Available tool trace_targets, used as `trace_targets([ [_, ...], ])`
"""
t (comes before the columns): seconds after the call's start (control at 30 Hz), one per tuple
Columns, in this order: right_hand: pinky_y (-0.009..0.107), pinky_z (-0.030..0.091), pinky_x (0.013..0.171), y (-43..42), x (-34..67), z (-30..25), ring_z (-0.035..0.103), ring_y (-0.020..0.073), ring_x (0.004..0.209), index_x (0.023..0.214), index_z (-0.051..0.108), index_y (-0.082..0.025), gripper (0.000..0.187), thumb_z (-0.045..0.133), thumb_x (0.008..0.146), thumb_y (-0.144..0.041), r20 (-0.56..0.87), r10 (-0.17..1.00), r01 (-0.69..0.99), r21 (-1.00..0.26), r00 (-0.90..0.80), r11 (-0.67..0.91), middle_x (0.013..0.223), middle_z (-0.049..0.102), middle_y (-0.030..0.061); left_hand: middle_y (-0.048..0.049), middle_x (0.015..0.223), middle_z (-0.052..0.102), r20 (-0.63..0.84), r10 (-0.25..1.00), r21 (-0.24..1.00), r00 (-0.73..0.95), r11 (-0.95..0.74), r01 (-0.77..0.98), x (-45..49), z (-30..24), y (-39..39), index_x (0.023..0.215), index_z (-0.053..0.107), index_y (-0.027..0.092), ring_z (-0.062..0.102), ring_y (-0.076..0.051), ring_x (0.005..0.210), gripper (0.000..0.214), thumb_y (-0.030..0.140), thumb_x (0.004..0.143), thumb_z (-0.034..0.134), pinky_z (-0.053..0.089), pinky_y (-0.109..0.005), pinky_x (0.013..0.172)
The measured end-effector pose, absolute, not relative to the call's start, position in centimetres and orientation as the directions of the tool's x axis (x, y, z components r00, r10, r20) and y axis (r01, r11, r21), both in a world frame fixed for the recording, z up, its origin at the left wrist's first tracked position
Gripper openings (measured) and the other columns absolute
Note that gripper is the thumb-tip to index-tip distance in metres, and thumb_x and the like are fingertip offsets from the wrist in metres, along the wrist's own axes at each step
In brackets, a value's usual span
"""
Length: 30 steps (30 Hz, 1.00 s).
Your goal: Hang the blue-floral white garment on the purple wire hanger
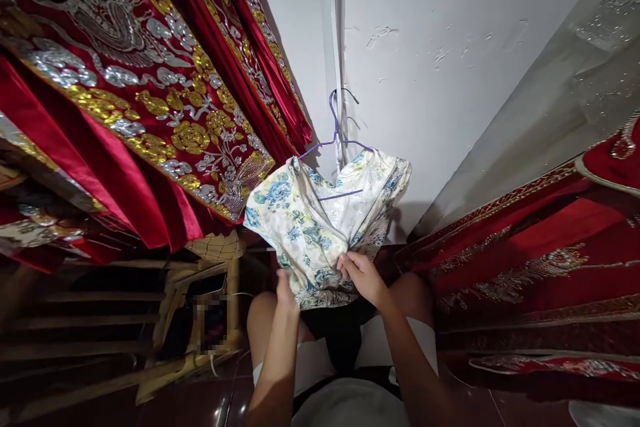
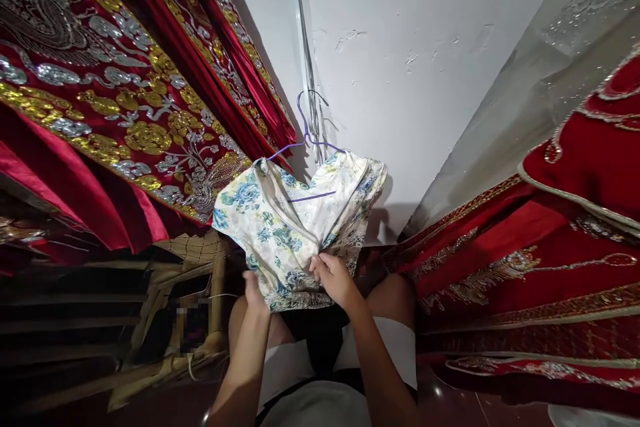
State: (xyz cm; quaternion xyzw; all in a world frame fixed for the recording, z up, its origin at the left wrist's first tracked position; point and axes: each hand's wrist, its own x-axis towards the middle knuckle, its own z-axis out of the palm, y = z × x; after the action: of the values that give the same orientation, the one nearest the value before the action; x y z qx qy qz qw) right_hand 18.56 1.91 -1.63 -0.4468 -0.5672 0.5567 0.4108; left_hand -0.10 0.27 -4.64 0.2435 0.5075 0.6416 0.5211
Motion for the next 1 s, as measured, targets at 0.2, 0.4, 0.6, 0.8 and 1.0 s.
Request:
trace_targets([
  [0.2, 0.027, 0.026, 0.050, 2.0, 17.7, 0.0, 0.037, 0.0106, 0.047, 0.063, 0.060, -0.020, 0.048, 0.064, 0.078, -0.066, -0.188, 0.972, -0.274, -0.936, -0.143, -0.222, 0.049, 0.045, -0.0023, -0.0081, 0.102, 0.069, 0.122, 0.732, 0.987, -0.670, -0.159, 0.006, -1.3, -5.4, 2.0, 0.108, 0.065, 0.016, 0.067, -0.023, 0.098, 0.048, 0.050, 0.076, 0.077, 0.054, -0.035, 0.091],
  [0.4, 0.026, 0.024, 0.049, 1.5, 17.1, 0.5, 0.037, 0.0095, 0.043, 0.063, 0.064, -0.018, 0.043, 0.063, 0.074, -0.059, -0.233, 0.942, -0.174, -0.945, -0.240, -0.278, 0.044, 0.050, -0.0010, -0.0083, 0.108, 0.068, 0.403, 0.884, 0.898, -0.236, -0.332, 0.289, 3.5, -5.2, 1.4, 0.115, 0.064, 0.020, 0.065, -0.022, 0.102, 0.028, 0.035, 0.092, 0.064, 0.051, -0.035, 0.094],
  [0.6, 0.026, 0.026, 0.046, 5.0, 18.2, 5.3, 0.034, 0.0075, 0.041, 0.054, 0.058, -0.019, 0.037, 0.067, 0.078, -0.046, -0.138, 0.948, -0.155, -0.970, -0.286, -0.188, 0.044, 0.045, -0.0038, -0.0053, 0.086, 0.062, 0.468, 0.883, 0.831, -0.031, -0.428, 0.357, 6.2, -5.6, 2.6, 0.093, 0.063, 0.019, 0.060, -0.019, 0.082, 0.021, 0.031, 0.100, 0.046, 0.048, -0.031, 0.078],
  [0.8, 0.022, 0.024, 0.041, 12.4, 19.2, 14.2, 0.031, 0.0061, 0.042, 0.070, 0.068, -0.015, 0.027, 0.068, 0.088, -0.035, 0.065, 0.970, -0.209, -0.978, -0.236, 0.014, 0.049, 0.046, -0.0048, -0.0066, 0.083, 0.057, 0.385, 0.917, 0.813, 0.102, -0.389, 0.433, 5.7, -7.6, 3.3, 0.084, 0.056, 0.020, 0.056, -0.021, 0.083, 0.023, 0.027, 0.100, 0.041, 0.045, -0.032, 0.079],
  [1.0, 0.020, 0.023, 0.040, 12.0, 18.1, 14.8, 0.035, 0.0063, 0.040, 0.078, 0.067, -0.014, 0.032, 0.064, 0.092, -0.043, 0.128, 0.974, -0.227, -0.970, -0.186, 0.084, 0.047, 0.047, -0.0044, -0.0076, 0.090, 0.064, 0.403, 0.885, 0.800, 0.232, -0.464, 0.380, 4.9, -3.4, 5.3, 0.096, 0.062, 0.018, 0.061, -0.021, 0.088, 0.025, 0.035, 0.102, 0.045, 0.047, -0.034, 0.085],
])
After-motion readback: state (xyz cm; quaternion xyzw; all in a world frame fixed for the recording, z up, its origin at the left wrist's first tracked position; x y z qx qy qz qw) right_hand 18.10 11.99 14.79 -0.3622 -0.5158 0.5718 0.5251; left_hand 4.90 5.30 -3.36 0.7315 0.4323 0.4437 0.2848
